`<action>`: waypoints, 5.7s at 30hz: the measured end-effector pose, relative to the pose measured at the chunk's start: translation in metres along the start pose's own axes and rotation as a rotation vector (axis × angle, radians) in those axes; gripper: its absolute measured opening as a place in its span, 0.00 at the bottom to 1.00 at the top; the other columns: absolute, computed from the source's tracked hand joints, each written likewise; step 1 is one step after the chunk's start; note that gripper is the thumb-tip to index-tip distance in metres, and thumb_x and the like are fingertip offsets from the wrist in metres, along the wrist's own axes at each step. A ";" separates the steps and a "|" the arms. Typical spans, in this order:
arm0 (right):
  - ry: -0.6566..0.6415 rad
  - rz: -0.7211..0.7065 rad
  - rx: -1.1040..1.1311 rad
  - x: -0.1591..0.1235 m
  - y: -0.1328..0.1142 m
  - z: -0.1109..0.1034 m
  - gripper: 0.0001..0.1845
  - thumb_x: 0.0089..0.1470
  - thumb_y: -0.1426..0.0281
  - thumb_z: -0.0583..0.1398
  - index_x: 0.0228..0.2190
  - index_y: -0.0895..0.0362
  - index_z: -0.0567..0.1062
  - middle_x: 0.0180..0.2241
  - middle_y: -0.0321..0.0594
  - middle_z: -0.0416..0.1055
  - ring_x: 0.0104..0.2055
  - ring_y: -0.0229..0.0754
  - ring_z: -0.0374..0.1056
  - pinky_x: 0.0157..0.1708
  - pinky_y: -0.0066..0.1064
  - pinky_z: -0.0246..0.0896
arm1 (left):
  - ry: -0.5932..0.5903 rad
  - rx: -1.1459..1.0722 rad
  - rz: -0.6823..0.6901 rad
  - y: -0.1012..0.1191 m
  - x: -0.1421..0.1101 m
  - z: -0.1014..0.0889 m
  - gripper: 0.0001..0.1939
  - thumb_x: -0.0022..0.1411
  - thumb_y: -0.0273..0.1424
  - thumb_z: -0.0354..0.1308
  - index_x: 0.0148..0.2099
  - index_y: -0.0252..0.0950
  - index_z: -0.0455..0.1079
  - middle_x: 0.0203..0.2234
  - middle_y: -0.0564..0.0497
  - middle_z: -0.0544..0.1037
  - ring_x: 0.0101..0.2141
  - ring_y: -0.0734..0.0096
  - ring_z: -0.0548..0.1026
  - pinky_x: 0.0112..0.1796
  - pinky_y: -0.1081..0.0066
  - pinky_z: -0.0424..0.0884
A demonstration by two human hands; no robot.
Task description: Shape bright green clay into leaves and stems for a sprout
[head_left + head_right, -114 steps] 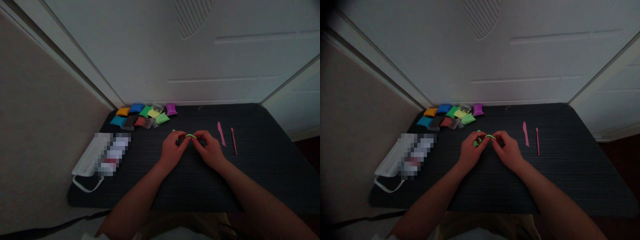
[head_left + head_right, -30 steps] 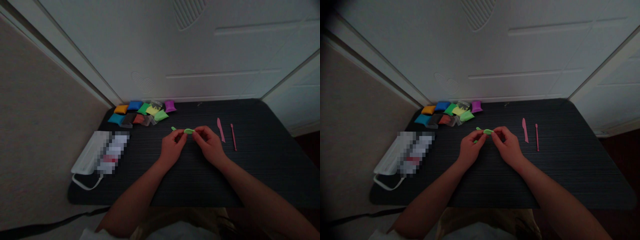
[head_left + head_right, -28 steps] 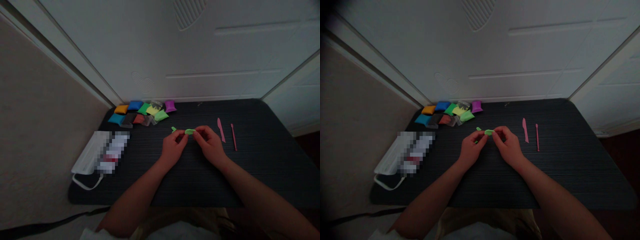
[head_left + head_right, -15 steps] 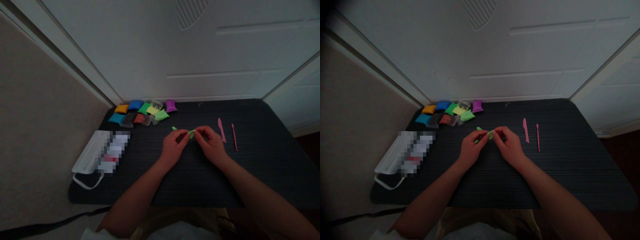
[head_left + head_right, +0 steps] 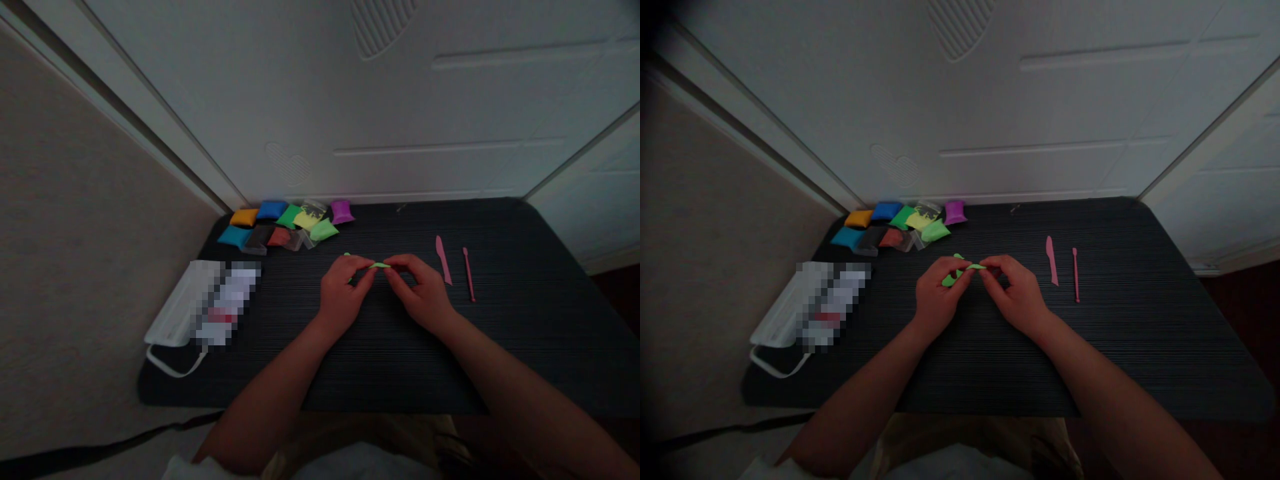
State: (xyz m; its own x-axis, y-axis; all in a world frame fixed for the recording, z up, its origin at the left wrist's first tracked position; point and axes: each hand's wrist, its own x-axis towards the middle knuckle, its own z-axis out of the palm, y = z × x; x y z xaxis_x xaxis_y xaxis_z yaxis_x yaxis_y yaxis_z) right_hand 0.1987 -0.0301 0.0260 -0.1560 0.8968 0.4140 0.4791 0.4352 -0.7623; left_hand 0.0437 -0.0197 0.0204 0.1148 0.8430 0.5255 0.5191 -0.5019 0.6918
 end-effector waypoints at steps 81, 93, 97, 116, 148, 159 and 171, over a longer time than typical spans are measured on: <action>-0.008 0.072 0.120 -0.003 0.001 0.006 0.10 0.49 0.72 0.56 0.37 0.53 0.66 0.33 0.36 0.68 0.34 0.38 0.67 0.36 0.32 0.64 | -0.153 -0.200 -0.107 0.006 0.004 -0.002 0.03 0.55 0.29 0.55 0.34 0.37 0.69 0.29 0.53 0.73 0.31 0.75 0.70 0.32 0.73 0.66; 0.001 0.082 0.113 -0.002 0.002 0.005 0.08 0.50 0.71 0.56 0.36 0.53 0.67 0.32 0.37 0.68 0.34 0.38 0.67 0.36 0.33 0.64 | -0.077 -0.137 -0.137 0.006 0.003 0.000 0.05 0.54 0.30 0.57 0.36 0.38 0.70 0.31 0.54 0.74 0.33 0.76 0.71 0.35 0.74 0.66; 0.009 0.075 0.109 -0.002 0.001 0.005 0.08 0.50 0.71 0.56 0.36 0.53 0.67 0.32 0.37 0.69 0.33 0.39 0.66 0.35 0.33 0.64 | -0.063 -0.137 -0.121 0.006 0.003 -0.001 0.03 0.55 0.30 0.56 0.33 0.38 0.71 0.28 0.55 0.74 0.32 0.77 0.71 0.35 0.75 0.66; 0.016 0.086 0.051 -0.001 0.001 0.003 0.06 0.50 0.70 0.56 0.34 0.54 0.68 0.31 0.36 0.68 0.33 0.38 0.66 0.35 0.32 0.63 | -0.022 -0.062 -0.067 0.001 0.002 0.001 0.04 0.55 0.31 0.57 0.34 0.38 0.71 0.29 0.53 0.75 0.33 0.74 0.71 0.37 0.71 0.67; 0.069 0.158 0.111 -0.002 0.002 0.006 0.06 0.50 0.69 0.57 0.33 0.53 0.67 0.30 0.36 0.68 0.32 0.39 0.66 0.34 0.33 0.62 | 0.003 0.006 -0.053 0.000 0.000 0.001 0.04 0.55 0.32 0.56 0.34 0.38 0.70 0.29 0.53 0.74 0.32 0.73 0.71 0.36 0.71 0.67; 0.064 0.109 0.084 -0.003 0.002 0.005 0.06 0.50 0.71 0.56 0.34 0.53 0.67 0.31 0.36 0.67 0.33 0.39 0.66 0.35 0.33 0.63 | -0.025 -0.019 -0.028 0.001 0.001 0.002 0.05 0.55 0.29 0.56 0.36 0.37 0.70 0.31 0.53 0.74 0.33 0.74 0.71 0.36 0.72 0.67; 0.060 0.096 0.077 -0.003 -0.001 0.004 0.06 0.50 0.71 0.56 0.34 0.53 0.67 0.31 0.37 0.67 0.33 0.40 0.66 0.36 0.35 0.63 | -0.004 -0.022 -0.019 0.001 0.002 0.001 0.05 0.55 0.30 0.56 0.36 0.38 0.69 0.30 0.52 0.74 0.32 0.74 0.71 0.35 0.71 0.67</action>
State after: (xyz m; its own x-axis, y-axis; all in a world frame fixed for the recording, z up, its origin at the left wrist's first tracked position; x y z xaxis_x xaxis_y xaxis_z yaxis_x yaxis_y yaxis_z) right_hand 0.1951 -0.0330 0.0240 -0.0598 0.9291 0.3649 0.4211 0.3549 -0.8347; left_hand 0.0452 -0.0186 0.0218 0.1084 0.8531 0.5104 0.5026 -0.4900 0.7122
